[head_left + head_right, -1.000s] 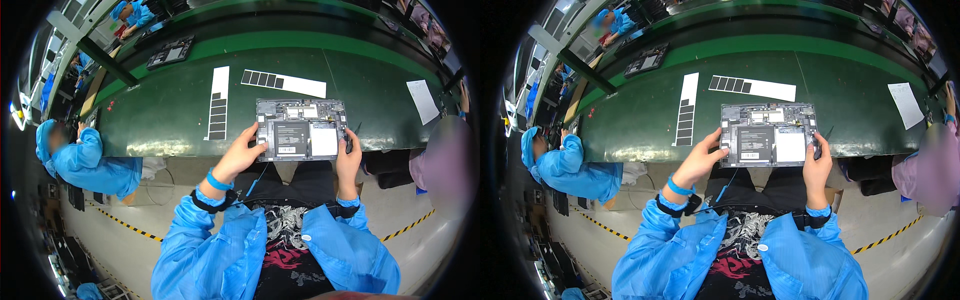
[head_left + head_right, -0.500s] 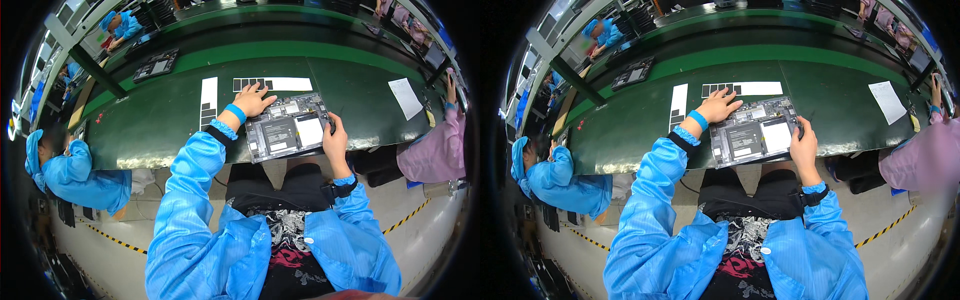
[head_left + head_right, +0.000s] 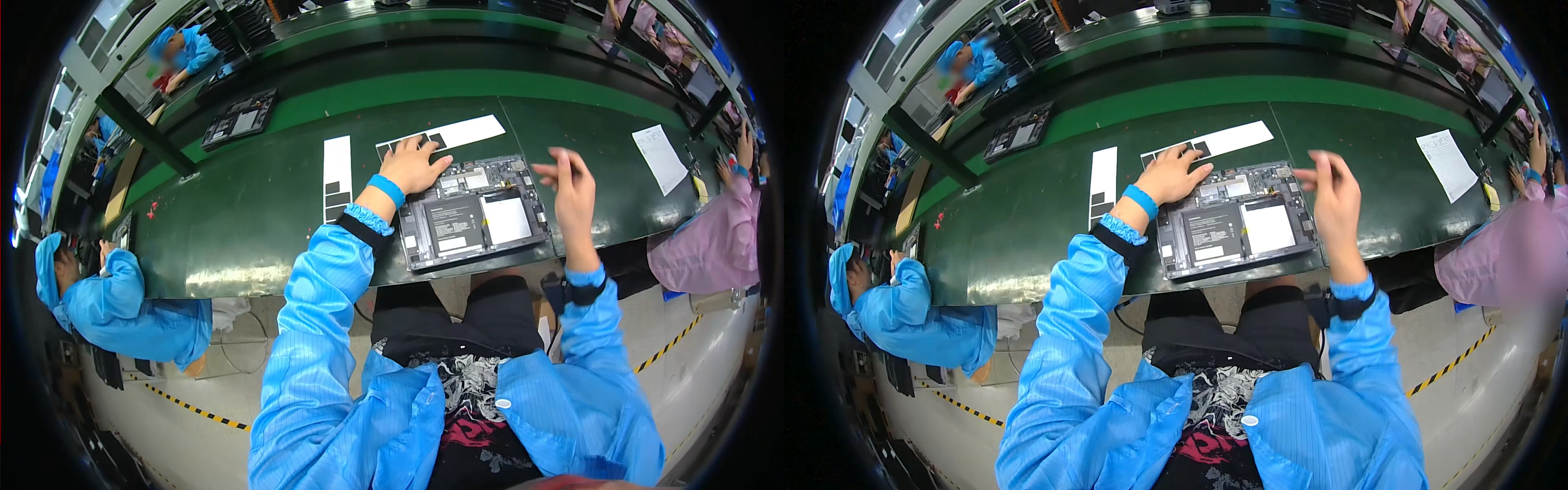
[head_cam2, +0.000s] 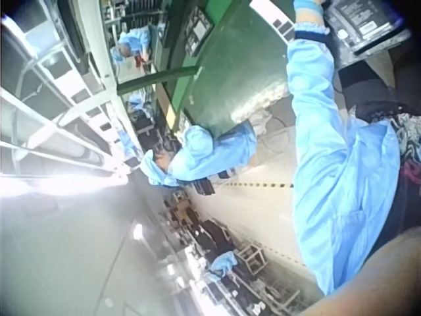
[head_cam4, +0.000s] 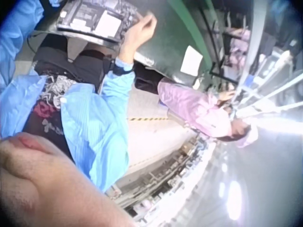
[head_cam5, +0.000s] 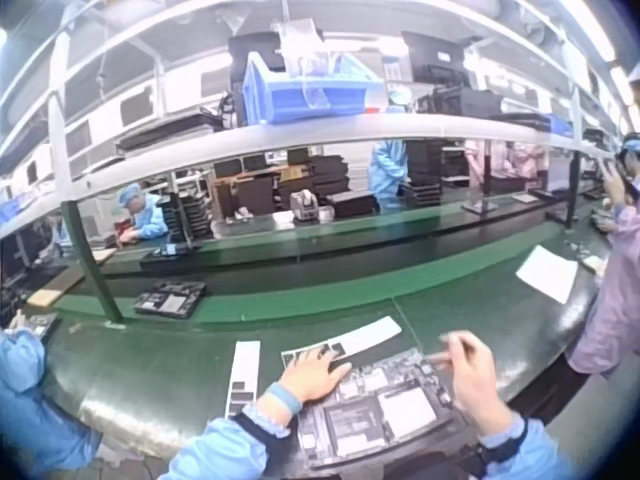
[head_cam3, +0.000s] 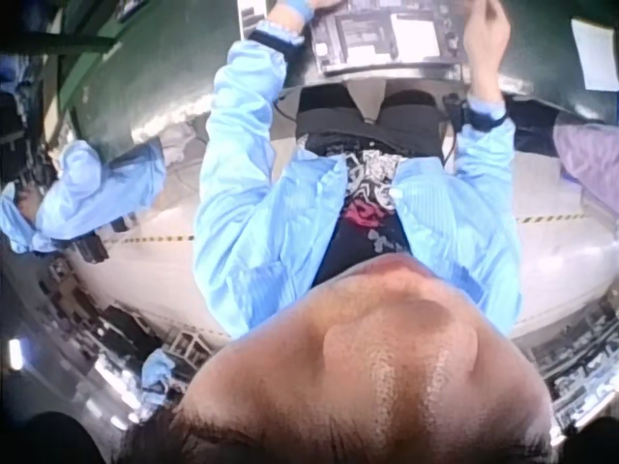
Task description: Applying labels and adjusting components on an electronic motherboard/frame.
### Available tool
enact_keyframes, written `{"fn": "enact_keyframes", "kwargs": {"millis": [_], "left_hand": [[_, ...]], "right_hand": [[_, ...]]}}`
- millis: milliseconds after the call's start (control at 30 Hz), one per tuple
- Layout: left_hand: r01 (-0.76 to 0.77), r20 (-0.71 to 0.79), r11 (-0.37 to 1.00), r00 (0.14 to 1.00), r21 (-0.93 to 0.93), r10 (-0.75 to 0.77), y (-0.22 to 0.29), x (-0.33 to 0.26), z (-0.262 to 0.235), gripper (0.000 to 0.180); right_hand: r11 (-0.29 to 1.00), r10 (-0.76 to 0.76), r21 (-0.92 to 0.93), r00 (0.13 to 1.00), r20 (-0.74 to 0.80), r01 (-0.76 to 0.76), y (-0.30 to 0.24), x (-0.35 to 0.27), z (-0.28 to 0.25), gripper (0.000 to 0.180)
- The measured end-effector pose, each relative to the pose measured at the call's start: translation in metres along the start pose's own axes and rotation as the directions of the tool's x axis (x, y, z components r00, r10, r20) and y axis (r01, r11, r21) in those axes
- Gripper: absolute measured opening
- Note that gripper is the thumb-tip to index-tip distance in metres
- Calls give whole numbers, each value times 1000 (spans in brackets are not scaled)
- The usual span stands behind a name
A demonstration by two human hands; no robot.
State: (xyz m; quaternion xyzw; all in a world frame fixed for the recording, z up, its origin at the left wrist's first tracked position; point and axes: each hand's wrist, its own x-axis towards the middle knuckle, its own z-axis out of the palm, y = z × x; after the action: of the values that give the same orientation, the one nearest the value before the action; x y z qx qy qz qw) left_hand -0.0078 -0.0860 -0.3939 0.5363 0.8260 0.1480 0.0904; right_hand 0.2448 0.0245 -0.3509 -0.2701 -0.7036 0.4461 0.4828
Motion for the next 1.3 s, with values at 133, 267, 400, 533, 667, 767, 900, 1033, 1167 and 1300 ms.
{"fn": "enact_keyframes", "kwargs": {"millis": [133,267,400,533,667,767,900,1033,1167,1300], "left_hand": [[46,7,995,999,85,-46,8,-6,-7,69],[15,-17,997,1000,72,-14,20,0,-7,70],[24,-35,999,999,48,-22,14,1,-2,67],[35,-79,997,996,72,-29,12,0,0,68],[38,-45,994,998,97,-34,16,2,-7,69],[37,-27,993,999,115,-34,17,2,-5,68],[33,-44,992,999,120,-28,15,2,-2,68],[32,-13,994,999,101,-31,18,5,-5,69],[55,-2,995,998,81,-55,17,4,-4,72],[64,0,992,998,107,-64,18,4,-6,69]], "right_hand": [[977,178,43,903,391,-211,-9,69,64,54],[937,294,40,843,450,-348,55,107,109,42],[947,322,-159,846,424,-281,81,102,126,31],[953,297,-78,860,414,-292,78,102,127,22],[969,246,-85,873,422,-232,86,104,123,22],[962,271,-108,861,431,-249,87,105,124,24],[954,299,-155,855,424,-257,84,104,127,23],[984,167,-122,896,411,-128,81,103,126,20],[985,146,-152,881,449,-86,78,101,127,19],[992,119,-92,884,451,-87,81,101,127,19]]}}
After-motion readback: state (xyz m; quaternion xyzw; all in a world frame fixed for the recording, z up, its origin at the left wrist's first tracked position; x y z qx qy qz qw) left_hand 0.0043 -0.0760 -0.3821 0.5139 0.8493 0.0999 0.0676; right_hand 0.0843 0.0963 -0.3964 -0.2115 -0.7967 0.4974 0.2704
